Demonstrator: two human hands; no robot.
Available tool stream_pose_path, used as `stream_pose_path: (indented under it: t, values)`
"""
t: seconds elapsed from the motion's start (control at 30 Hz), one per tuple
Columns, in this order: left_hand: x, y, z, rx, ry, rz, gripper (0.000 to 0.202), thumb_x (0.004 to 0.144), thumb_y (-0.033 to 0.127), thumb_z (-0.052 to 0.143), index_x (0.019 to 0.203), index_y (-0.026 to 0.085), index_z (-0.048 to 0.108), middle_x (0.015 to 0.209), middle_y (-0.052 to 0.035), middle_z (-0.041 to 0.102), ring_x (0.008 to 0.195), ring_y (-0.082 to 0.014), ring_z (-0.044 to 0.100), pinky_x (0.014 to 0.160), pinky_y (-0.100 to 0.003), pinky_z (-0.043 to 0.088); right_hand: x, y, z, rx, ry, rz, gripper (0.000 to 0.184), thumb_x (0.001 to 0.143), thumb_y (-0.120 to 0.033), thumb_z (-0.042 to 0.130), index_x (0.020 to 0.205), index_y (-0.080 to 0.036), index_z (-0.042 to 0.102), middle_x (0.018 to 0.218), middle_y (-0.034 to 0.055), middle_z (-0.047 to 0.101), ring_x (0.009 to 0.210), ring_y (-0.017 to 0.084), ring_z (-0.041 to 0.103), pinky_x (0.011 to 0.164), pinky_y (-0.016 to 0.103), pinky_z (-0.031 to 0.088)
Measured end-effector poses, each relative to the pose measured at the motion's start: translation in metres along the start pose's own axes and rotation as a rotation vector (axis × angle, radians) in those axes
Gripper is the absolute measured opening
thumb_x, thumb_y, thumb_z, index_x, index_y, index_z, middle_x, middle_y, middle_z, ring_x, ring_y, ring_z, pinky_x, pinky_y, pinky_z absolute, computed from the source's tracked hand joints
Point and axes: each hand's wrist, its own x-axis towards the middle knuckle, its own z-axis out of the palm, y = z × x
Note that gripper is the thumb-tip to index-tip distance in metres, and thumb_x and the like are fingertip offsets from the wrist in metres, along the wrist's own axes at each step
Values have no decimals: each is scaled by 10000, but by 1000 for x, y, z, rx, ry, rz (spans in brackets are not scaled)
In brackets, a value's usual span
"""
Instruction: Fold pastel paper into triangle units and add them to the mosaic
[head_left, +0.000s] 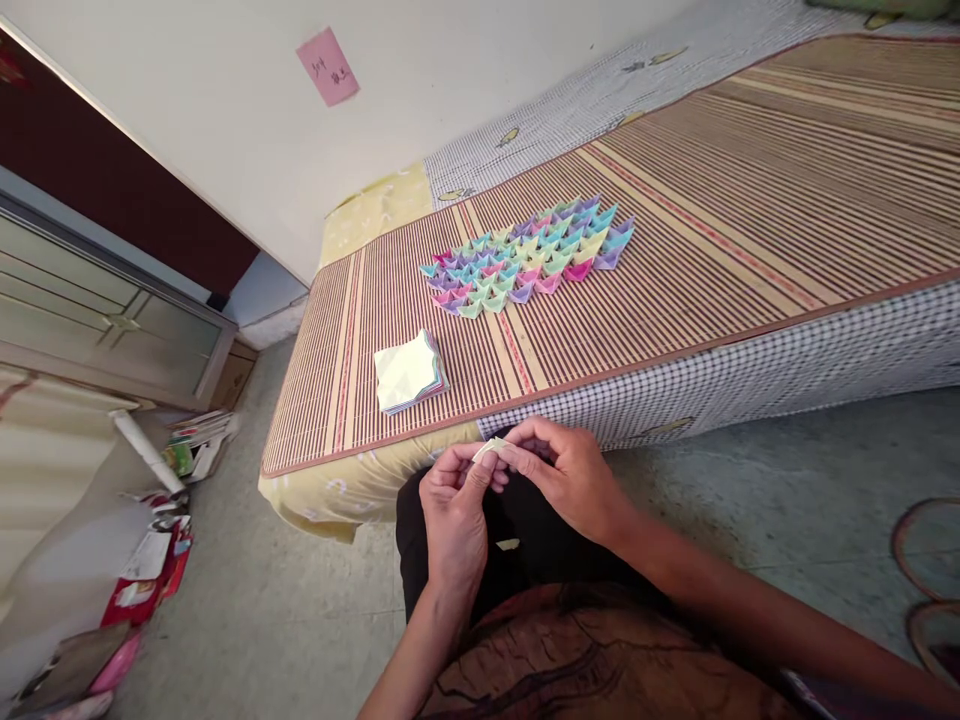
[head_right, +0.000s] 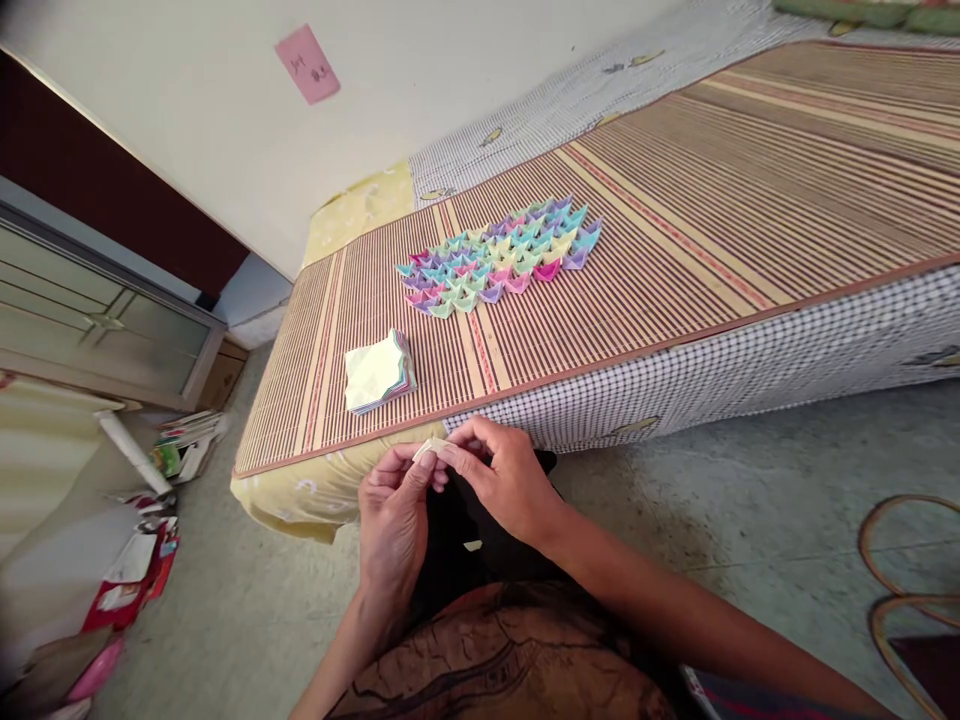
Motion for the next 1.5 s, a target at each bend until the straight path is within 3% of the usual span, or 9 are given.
stream_pose_path:
  t: [0.13, 0.4, 0.67, 0.8, 0.93, 1.2, 1.33, 1.5]
  values:
    - [0, 0, 2, -27, -4, -36, 207, 853, 313, 838, 766, 159, 729, 650, 19, 665, 592, -83, 555, 599, -180, 459, -1, 3, 0, -98, -40, -66, 269, 1022, -248, 597, 759, -202, 631, 692, -23, 638, 647, 132, 589, 638, 256, 441]
    - [0, 2, 6, -110, -48, -115, 303, 853, 387, 833, 746, 149, 678, 652, 14, 639, 582, -86, 526, 594, -190, 447, 0, 8, 2, -105, -32, -106, 286, 1029, -234, 574, 745, -204, 590, 671, -31, 593, 630, 126, 555, 634, 253, 420]
    - [2, -7, 2, -77, -51, -99, 358, 884, 431, 802, 721, 159, 635, 624, 16, 629, 553, -86, 511, 558, -192, 419, 0, 11, 0, -60, -86, -86, 296, 1034, -228, 567, 743, -197, 609, 674, -28, 617, 631, 125, 576, 640, 245, 435]
    - [4, -4, 0, -54, -78, -101, 321, 942, 462, 731, 845, 159, 686, 665, 8, 636, 607, -104, 537, 594, -201, 450, 1, 13, -6, -125, -121, -109, 261, 1034, -231, 580, 778, -200, 627, 708, -26, 621, 658, 132, 577, 654, 250, 435]
    - [5, 9, -4, -23, -65, -57, 226, 893, 376, 802, 918, 176, 701, 758, 11, 659, 674, -107, 588, 644, -203, 494, 1, 9, -14, -209, -174, -152, 193, 1037, -227, 577, 861, -202, 654, 804, 0, 628, 756, 154, 596, 715, 266, 457]
    - [6, 22, -9, -48, -234, -140, 172, 823, 279, 865, 886, 174, 744, 790, 0, 719, 684, -107, 663, 693, -208, 565, 3, -1, -24, -232, -267, -152, 129, 1032, -230, 608, 925, -209, 677, 880, 14, 680, 827, 169, 648, 770, 291, 505]
    - [3, 22, -8, 69, -198, -115, 200, 842, 337, 844, 872, 160, 756, 766, -17, 721, 668, -136, 686, 657, -233, 584, 4, -6, -28, -219, -202, -79, 59, 995, -235, 653, 956, -212, 691, 866, 11, 704, 776, 167, 662, 711, 287, 521]
    - [-2, 22, -1, 177, -196, -54, 255, 863, 381, 819, 806, 157, 712, 717, -13, 672, 644, -144, 657, 621, -242, 574, 5, -9, -26, -230, -128, -233, 92, 1007, -190, 615, 982, -217, 699, 926, 29, 686, 850, 171, 675, 766, 298, 538]
